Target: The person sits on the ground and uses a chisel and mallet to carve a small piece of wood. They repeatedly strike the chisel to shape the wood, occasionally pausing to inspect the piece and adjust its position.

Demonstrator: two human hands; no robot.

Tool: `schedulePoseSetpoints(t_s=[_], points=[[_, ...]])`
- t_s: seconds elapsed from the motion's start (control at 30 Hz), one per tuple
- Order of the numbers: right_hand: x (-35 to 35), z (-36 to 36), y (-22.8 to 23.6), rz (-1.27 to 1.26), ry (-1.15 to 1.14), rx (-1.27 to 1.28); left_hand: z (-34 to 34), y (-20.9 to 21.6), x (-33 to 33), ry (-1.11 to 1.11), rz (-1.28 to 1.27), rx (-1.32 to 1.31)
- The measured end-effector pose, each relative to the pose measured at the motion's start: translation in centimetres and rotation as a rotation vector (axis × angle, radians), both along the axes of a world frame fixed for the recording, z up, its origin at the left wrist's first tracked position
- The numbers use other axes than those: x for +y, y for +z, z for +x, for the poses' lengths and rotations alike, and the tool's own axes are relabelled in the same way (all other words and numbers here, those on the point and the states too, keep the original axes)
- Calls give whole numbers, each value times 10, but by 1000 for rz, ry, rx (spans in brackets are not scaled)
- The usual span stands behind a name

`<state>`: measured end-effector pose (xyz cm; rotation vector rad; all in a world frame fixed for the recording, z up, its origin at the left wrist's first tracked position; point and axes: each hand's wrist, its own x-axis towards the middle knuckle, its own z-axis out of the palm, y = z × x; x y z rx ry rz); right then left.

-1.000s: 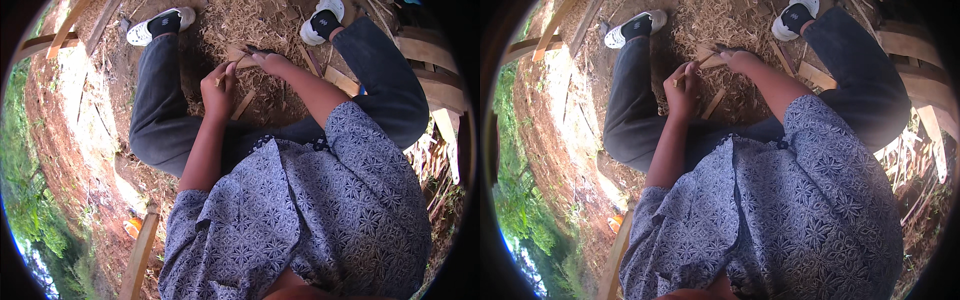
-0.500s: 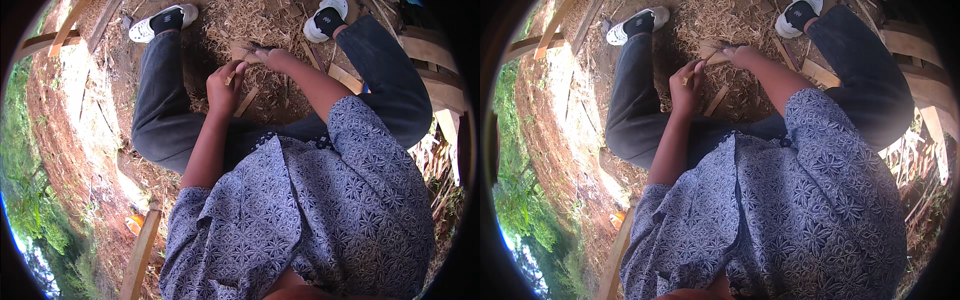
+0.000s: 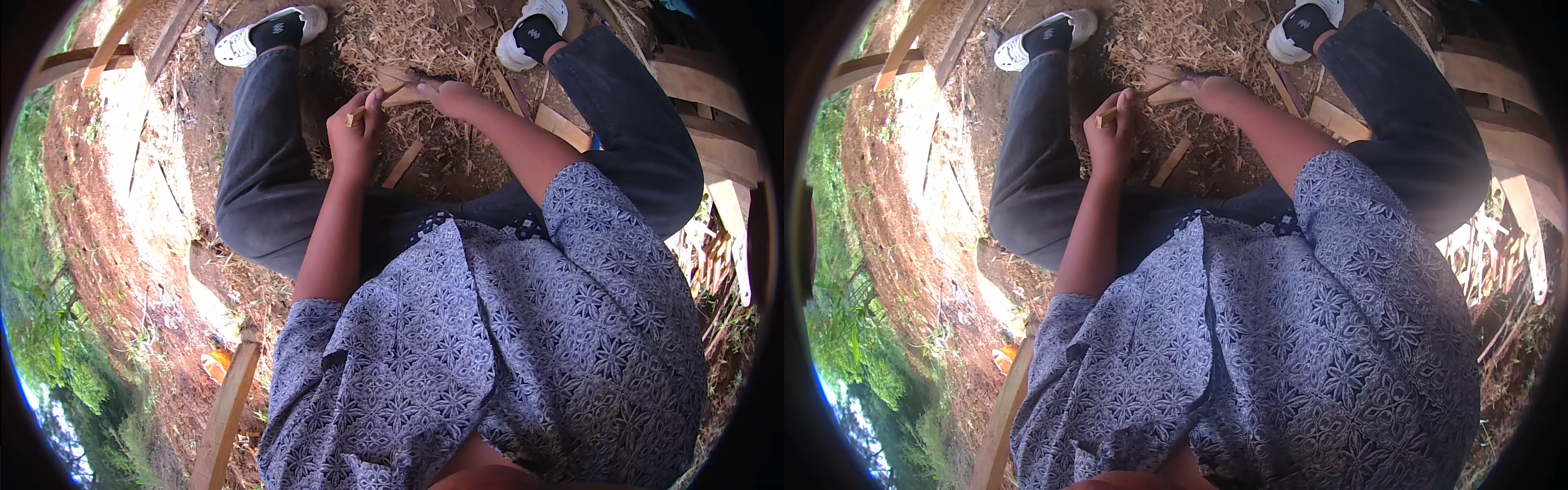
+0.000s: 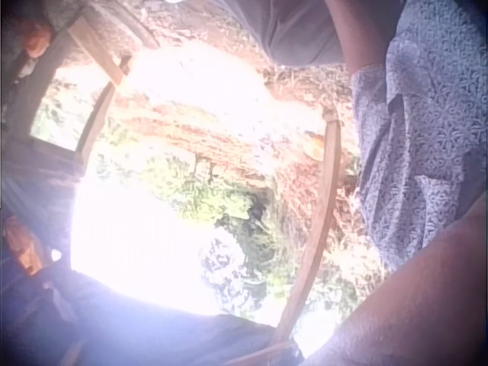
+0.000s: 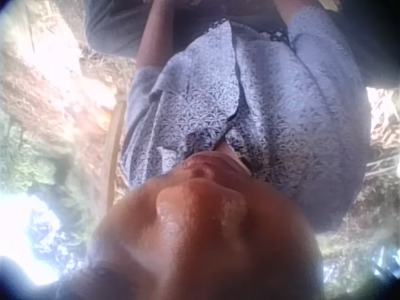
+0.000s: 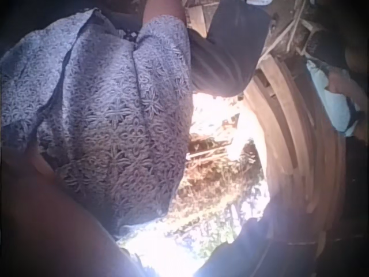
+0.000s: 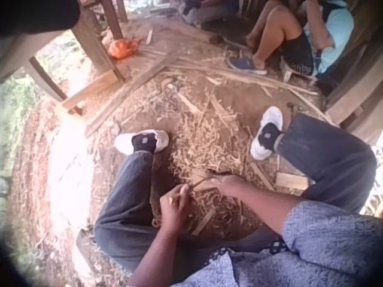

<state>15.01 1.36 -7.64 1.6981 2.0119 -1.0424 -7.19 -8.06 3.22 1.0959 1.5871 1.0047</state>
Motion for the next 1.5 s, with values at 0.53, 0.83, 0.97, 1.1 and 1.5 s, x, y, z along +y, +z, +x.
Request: schedulePoseSetpoints(t_s=[0.53, 0.83, 0.97, 1.1, 1.5], points=[[14, -7, 94, -291, -815, 856, -14, 10, -3, 413, -141, -720], [39, -2, 174, -103, -641, 1130, -27, -4, -6, 632, -247, -776], [42, 7, 213, -51, -419, 1008, -21, 8, -12, 374, 124, 92], [38, 0, 224, 3, -288, 864, 21, 59, 17, -58, 425, 274], [19, 21, 215, -34, -485, 838, 24, 60, 39, 21, 390, 36]])
